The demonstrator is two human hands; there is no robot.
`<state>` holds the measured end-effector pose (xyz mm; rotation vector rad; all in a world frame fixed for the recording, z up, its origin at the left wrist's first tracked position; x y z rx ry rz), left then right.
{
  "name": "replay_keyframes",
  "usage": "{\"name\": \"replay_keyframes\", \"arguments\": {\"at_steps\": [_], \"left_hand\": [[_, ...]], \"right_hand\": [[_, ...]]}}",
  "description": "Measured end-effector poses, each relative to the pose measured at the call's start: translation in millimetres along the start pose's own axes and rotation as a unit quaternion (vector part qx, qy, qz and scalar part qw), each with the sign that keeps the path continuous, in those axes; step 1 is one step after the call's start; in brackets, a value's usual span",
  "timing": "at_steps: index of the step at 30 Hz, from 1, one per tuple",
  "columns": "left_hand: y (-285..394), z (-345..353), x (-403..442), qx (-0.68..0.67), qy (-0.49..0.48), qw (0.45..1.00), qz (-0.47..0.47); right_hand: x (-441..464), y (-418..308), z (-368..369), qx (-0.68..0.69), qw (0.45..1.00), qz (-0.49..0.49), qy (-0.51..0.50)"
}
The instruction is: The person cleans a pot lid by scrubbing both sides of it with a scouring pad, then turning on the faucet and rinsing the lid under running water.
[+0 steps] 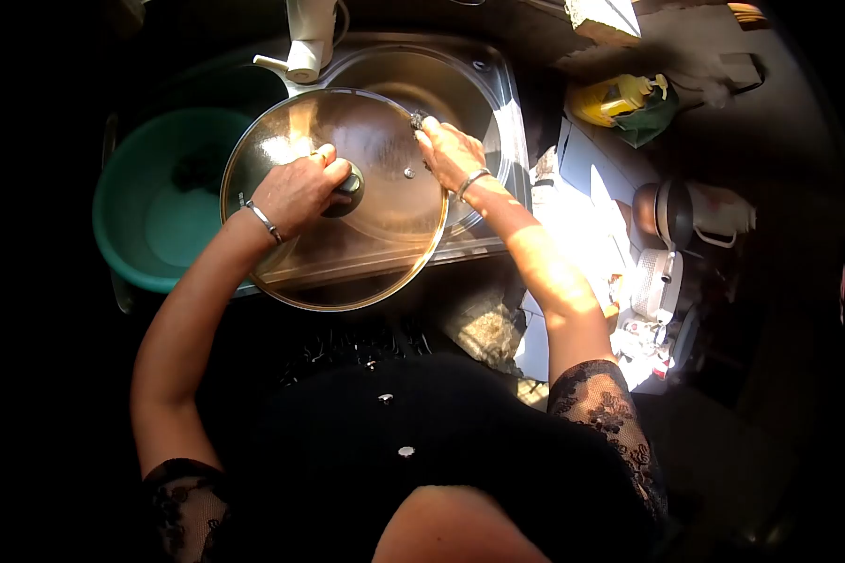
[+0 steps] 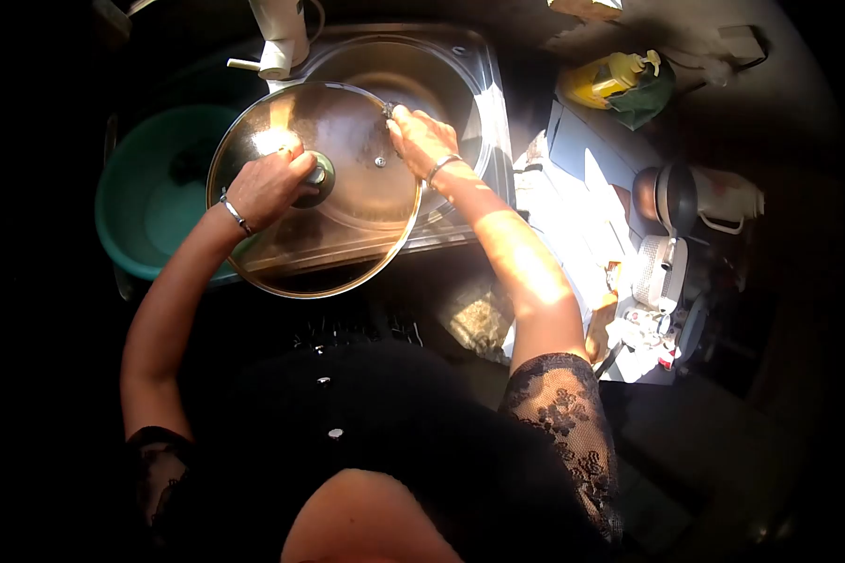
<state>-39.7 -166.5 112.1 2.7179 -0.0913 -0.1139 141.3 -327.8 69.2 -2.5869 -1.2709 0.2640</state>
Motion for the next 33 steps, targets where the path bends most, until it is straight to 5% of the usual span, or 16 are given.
{"name": "replay_keyframes", "arguments": {"at_steps": [10, 17, 20, 23, 30, 33], "left_hand": [[-1.3, -1.0, -1.7, -0.009, 0.01, 1.0, 0.012], [-0.7, 1.6, -0.6, -0.004, 0.005, 1.0, 0.009], [-0.8, 1.3, -0.5, -0.001, 0.009, 1.0, 0.01], [-1.8, -0.8, -1.2, -0.011, 0.015, 1.0, 0.013], [-1.0, 0.7, -0.5, -0.008, 0.006, 1.0, 0.01], [0.4, -0.6, -1.2, -0.002, 0.006, 1.0, 0.006]], "right_hand": [[-72.8, 0.3, -2.4, 0.027, 0.998, 0.045, -0.031], [40.9, -18.4, 2.3, -0.015, 1.0, -0.012, -0.021], [-10.7, -8.2, -7.5, -0.004, 0.996, 0.036, -0.084], [-68.0, 7.5, 3.5, -0.004, 1.0, 0.013, -0.014], [57.7, -23.5, 5.4, -0.042, 0.998, -0.016, -0.052], [42.6, -29.4, 11.0, -0.032, 0.999, -0.014, -0.038]]}}
Point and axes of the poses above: each hand's wrist, its own x-axis towards the middle knuckle, its own z-axis out of the palm, y = z × x, the point moved 2 cm from there along x, towards the middle knuckle, and after that the axes turned 3 degrees about z, right-handed, at the moved point
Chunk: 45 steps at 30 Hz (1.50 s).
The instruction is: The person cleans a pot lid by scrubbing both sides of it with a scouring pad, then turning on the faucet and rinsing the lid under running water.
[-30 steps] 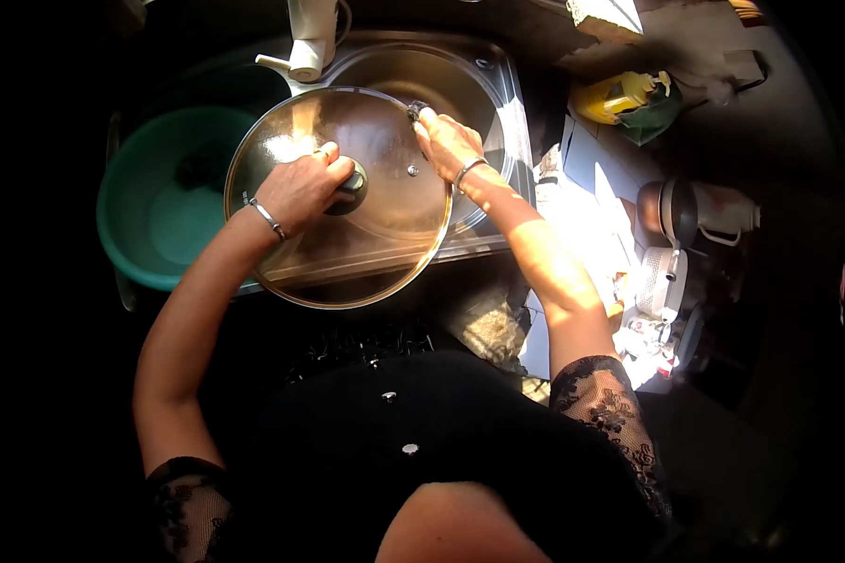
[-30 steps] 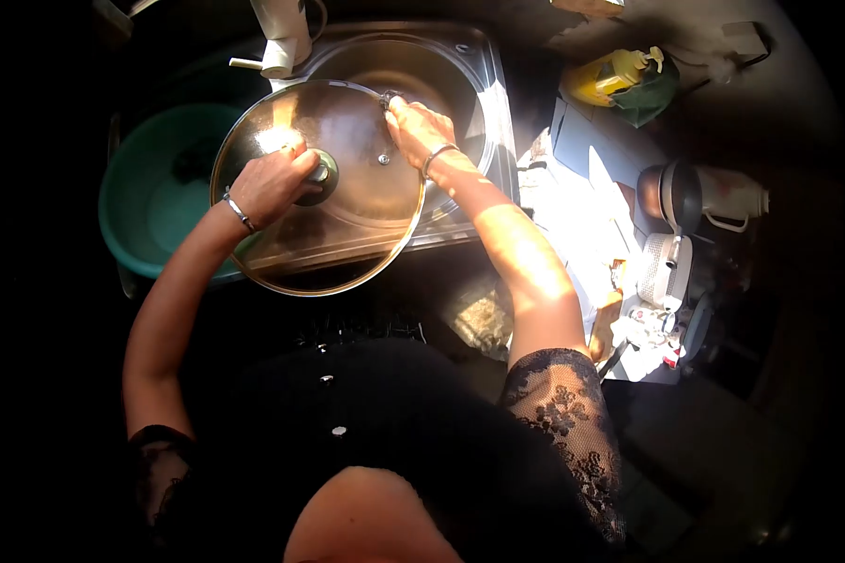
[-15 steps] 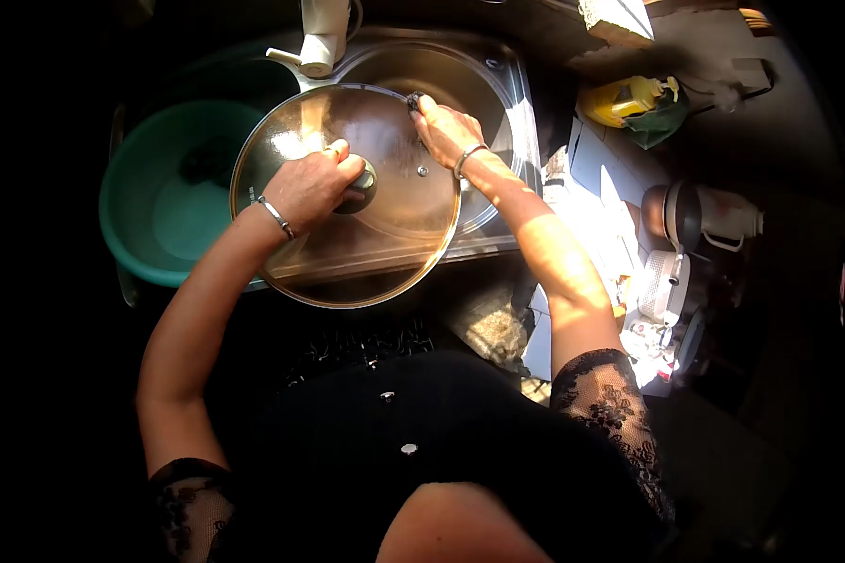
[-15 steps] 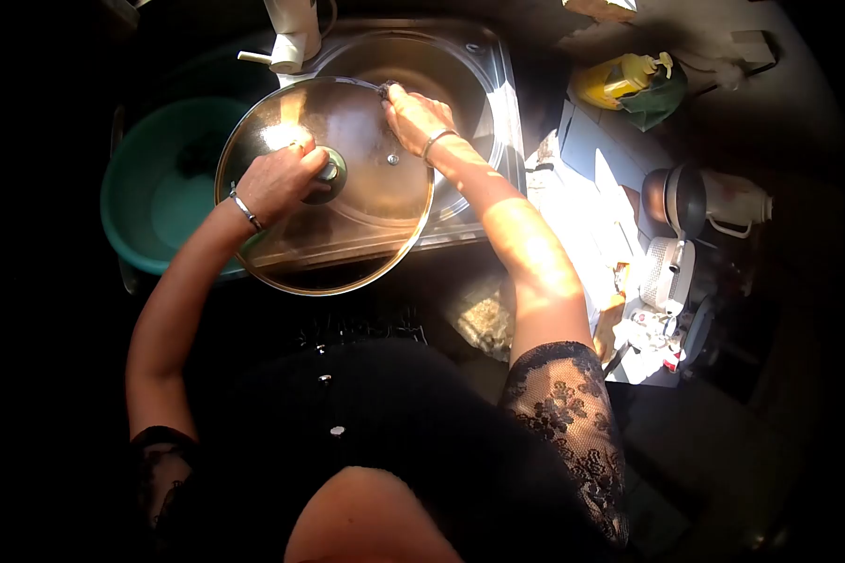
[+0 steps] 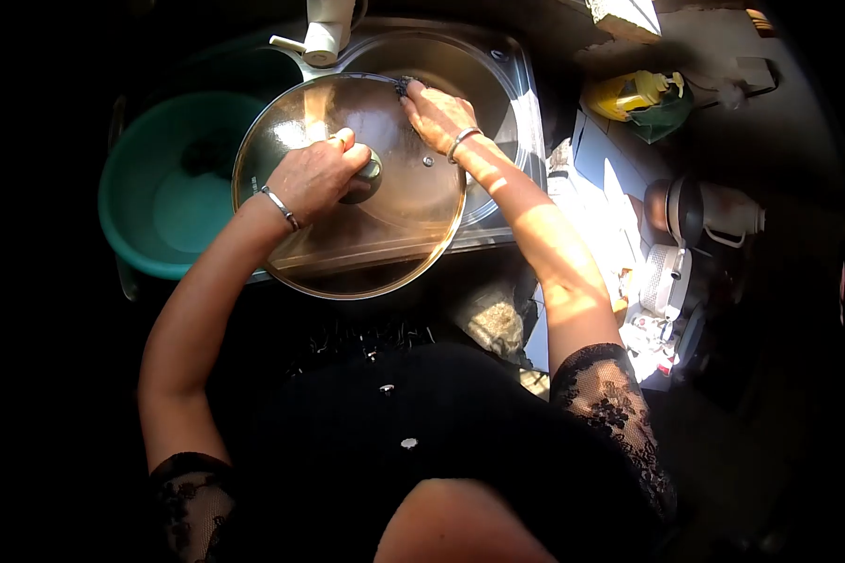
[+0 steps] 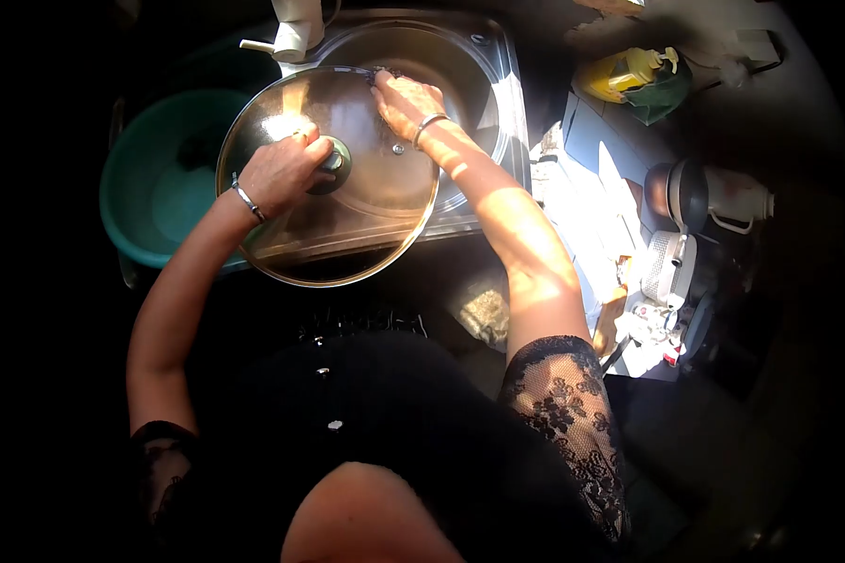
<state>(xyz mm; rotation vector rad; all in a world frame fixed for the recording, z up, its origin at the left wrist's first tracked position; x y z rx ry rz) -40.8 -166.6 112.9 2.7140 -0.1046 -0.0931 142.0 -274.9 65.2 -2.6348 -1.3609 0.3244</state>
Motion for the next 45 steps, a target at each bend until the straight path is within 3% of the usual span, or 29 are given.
{"name": "replay_keyframes", "arguments": {"at_steps": [4, 6, 14, 15, 18, 20, 22, 27, 32, 36, 39, 42, 44, 45], "left_hand": [[-0.7, 1.3, 0.8, -0.008, 0.002, 1.0, -0.001], [-3.7, 5.7, 0.7, -0.011, 0.009, 1.0, 0.002], [-5.8, 7.6, -1.5, -0.017, 0.019, 0.999, 0.022], [-6.6, 6.1, 0.3, -0.017, 0.02, 0.999, 0.026], [-1.4, 2.0, 0.5, 0.004, -0.01, 1.0, -0.005], [-3.8, 7.2, 2.3, 0.001, -0.008, 1.0, 0.007], [-7.9, 7.4, 2.4, -0.001, 0.003, 1.0, 0.016], [-5.3, 6.5, -0.3, -0.007, 0.007, 1.0, 0.018], [-6.0, 7.1, 0.9, 0.011, 0.0, 1.0, 0.017], [-4.8, 7.5, 0.5, -0.009, 0.015, 1.0, 0.009], [-1.3, 2.3, -0.3, -0.005, -0.005, 1.0, -0.004], [-0.9, 2.5, 1.1, 0.004, -0.002, 1.0, -0.005], [-0.3, 5.4, -0.8, 0.006, -0.003, 1.0, -0.008], [-0.8, 6.2, -0.3, 0.005, -0.001, 1.0, -0.008]], "right_hand": [[-98.7, 1.9, -1.1, 0.052, 0.998, -0.01, 0.028], [-131.5, 2.2, 7.8, 0.031, 0.993, -0.048, 0.1], [-24.9, 0.2, -7.8, 0.001, 0.999, 0.032, 0.007], [-33.6, -4.9, -1.9, 0.008, 0.999, 0.008, 0.033], [-76.2, -49.1, -5.9, 0.025, 0.998, -0.057, -0.018], [-103.9, -55.0, 2.9, 0.012, 0.989, -0.11, 0.097], [-122.7, -44.3, 10.1, -0.017, 0.986, -0.112, 0.12], [-95.1, -25.0, -0.4, -0.02, 0.992, -0.065, 0.111], [-38.9, -11.5, -18.0, -0.058, 0.997, 0.038, -0.021], [-83.5, -1.1, -13.5, -0.011, 0.993, 0.114, -0.01], [-120.3, -13.8, 10.0, 0.008, 0.996, 0.03, 0.082], [-98.9, -52.2, 1.4, -0.006, 0.996, -0.025, 0.083], [-61.4, -45.4, -0.5, 0.012, 0.997, 0.002, 0.082], [-43.2, -41.6, -13.5, -0.003, 0.998, 0.055, 0.014]]}}
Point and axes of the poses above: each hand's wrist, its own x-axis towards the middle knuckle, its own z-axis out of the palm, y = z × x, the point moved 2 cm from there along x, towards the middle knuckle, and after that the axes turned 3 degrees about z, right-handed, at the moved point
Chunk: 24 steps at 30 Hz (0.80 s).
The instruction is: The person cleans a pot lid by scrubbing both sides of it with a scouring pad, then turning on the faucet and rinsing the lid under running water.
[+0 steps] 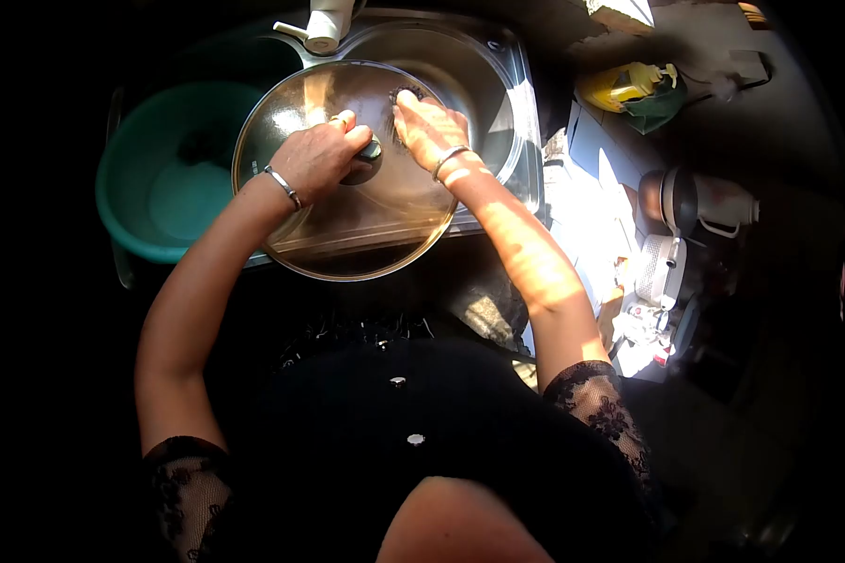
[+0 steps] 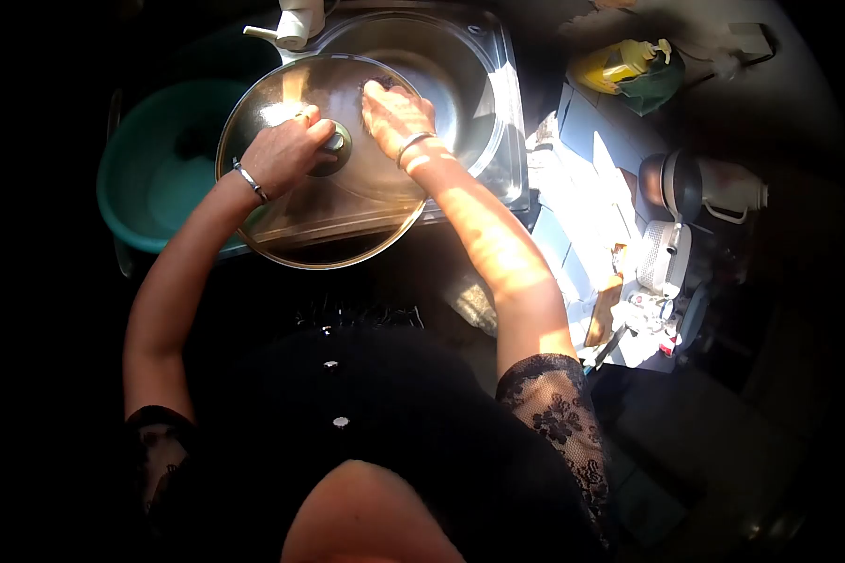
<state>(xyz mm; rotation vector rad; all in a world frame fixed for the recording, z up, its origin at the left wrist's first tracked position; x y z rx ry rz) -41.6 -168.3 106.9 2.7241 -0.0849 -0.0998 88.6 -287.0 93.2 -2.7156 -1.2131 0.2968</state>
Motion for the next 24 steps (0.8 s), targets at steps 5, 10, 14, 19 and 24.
{"name": "replay_keyframes", "arguments": {"at_steps": [5, 10, 14, 19, 24], "left_hand": [[1.6, -2.1, 1.0, 0.01, -0.009, 1.0, -0.013], [2.9, -1.0, -0.8, 0.004, 0.025, 1.0, -0.005], [3.4, 0.8, 2.8, 0.024, 0.032, 0.999, -0.014], [17.0, -4.7, 10.7, 0.048, 0.087, 0.995, -0.015], [13.0, 6.6, 1.1, 0.02, 0.059, 0.993, -0.097]], "right_hand": [[-31.9, 51.5, 8.3, -0.006, 0.997, 0.072, 0.025], [-120.0, 17.9, 30.0, -0.008, 0.997, 0.0, 0.081], [-73.6, 36.9, 29.9, 0.033, 0.987, 0.025, 0.155], [-58.1, 41.2, 22.3, 0.04, 0.995, 0.086, 0.026], [-100.1, -4.1, 23.4, 0.042, 0.994, -0.055, 0.085]]}}
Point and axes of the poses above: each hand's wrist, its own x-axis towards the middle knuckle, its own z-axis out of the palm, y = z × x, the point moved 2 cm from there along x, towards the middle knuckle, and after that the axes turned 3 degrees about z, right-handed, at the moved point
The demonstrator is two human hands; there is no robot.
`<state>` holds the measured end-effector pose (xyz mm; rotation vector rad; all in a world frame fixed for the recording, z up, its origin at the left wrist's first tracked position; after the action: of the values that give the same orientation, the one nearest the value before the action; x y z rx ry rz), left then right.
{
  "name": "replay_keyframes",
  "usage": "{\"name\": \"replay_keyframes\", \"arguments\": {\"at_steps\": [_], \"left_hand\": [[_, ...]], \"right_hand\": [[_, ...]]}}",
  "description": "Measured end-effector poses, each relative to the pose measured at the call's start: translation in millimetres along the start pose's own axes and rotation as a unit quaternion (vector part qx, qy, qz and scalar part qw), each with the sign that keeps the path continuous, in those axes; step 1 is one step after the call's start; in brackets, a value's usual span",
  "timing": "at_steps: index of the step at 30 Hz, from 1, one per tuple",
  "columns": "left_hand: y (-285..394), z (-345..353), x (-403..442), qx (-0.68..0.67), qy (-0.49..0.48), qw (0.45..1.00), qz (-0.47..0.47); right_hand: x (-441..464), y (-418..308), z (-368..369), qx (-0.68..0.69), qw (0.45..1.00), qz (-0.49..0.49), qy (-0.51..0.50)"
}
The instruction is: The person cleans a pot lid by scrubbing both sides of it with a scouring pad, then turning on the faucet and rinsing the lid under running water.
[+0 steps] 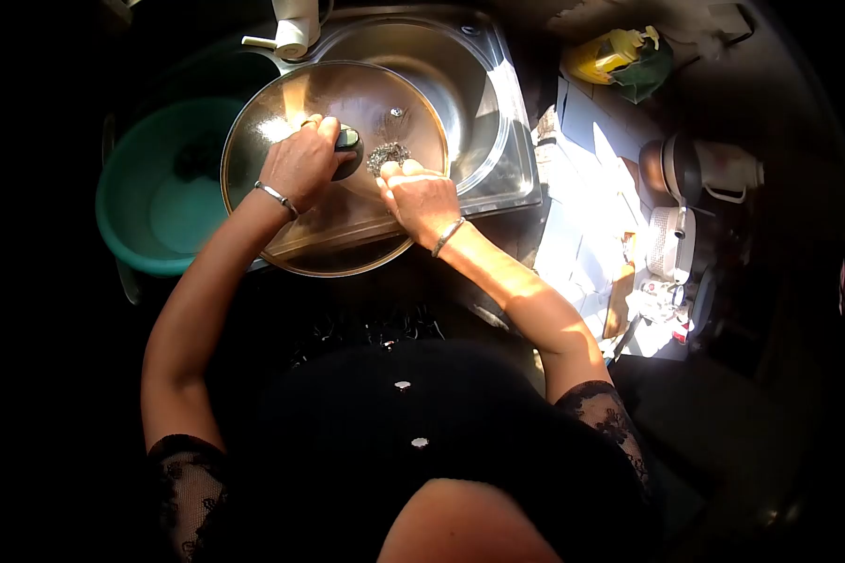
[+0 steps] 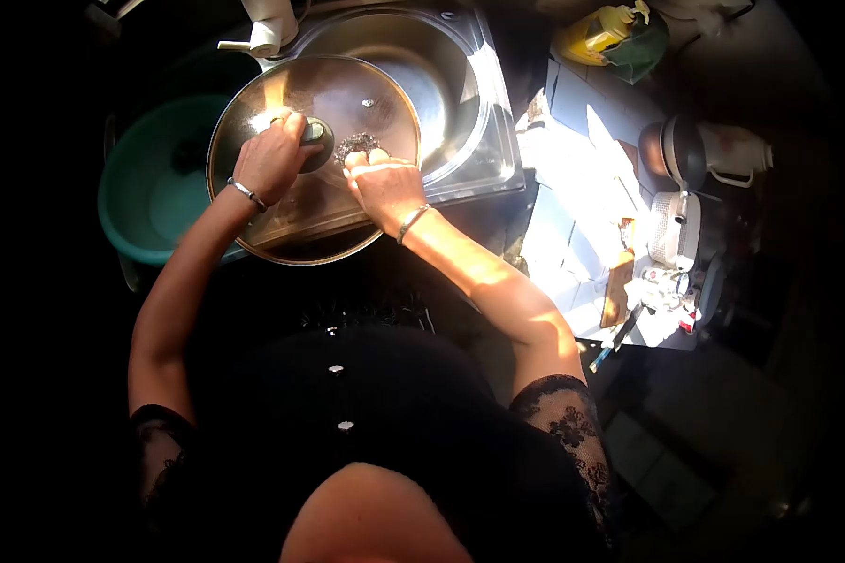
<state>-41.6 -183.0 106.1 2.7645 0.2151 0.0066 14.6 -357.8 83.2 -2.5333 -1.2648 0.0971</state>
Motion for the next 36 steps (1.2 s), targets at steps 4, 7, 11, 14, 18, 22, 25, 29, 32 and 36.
{"name": "replay_keyframes", "arguments": {"at_steps": [4, 7, 11, 14, 18, 22, 25, 29, 32, 36], "left_hand": [[4.3, 5.8, -0.9, -0.008, 0.009, 0.999, -0.036], [8.1, 2.4, 2.6, -0.012, 0.016, 0.998, -0.052], [9.5, 3.6, 1.8, -0.021, 0.024, 0.998, -0.05], [8.3, 1.4, 0.0, -0.03, 0.026, 0.999, -0.037], [8.1, -2.4, -1.6, -0.035, 0.021, 0.998, -0.039], [7.7, -3.3, 0.3, -0.042, 0.007, 0.998, -0.043], [8.0, -4.6, -0.5, -0.05, 0.015, 0.998, -0.04], [7.3, -3.0, -1.5, -0.041, 0.029, 0.998, -0.031], [9.5, -5.7, -0.4, -0.038, -0.007, 0.998, -0.055], [7.1, -3.0, -1.3, -0.037, 0.018, 0.999, -0.033]], "right_hand": [[67.7, 28.2, 3.6, 0.006, 0.996, 0.086, -0.029], [68.4, 26.6, 2.0, 0.003, 0.997, 0.071, -0.005], [-8.3, -14.9, 18.8, 0.037, 0.996, -0.073, 0.038], [4.6, -13.8, 14.5, -0.003, 0.995, -0.072, 0.073], [73.8, 43.2, -3.3, 0.002, 0.993, 0.116, -0.008], [29.7, 6.7, 8.8, -0.004, 0.999, -0.03, 0.027], [-17.7, -26.3, 12.4, 0.022, 0.992, -0.119, 0.025], [31.7, 36.5, 9.4, -0.012, 0.997, 0.037, 0.069], [47.5, 67.2, -6.3, 0.001, 0.994, 0.11, 0.019], [-21.8, 47.3, 1.1, -0.01, 0.998, 0.054, 0.039]]}}
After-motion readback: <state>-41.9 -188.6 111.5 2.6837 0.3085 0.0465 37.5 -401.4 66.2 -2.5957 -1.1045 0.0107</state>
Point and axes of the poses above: each hand's wrist, its own x-axis towards the middle knuckle, its own z-axis out of the palm, y = z × x, the point moved 2 cm from there along x, towards the middle knuckle, and after that the axes turned 3 degrees about z, right-handed, at the moved point
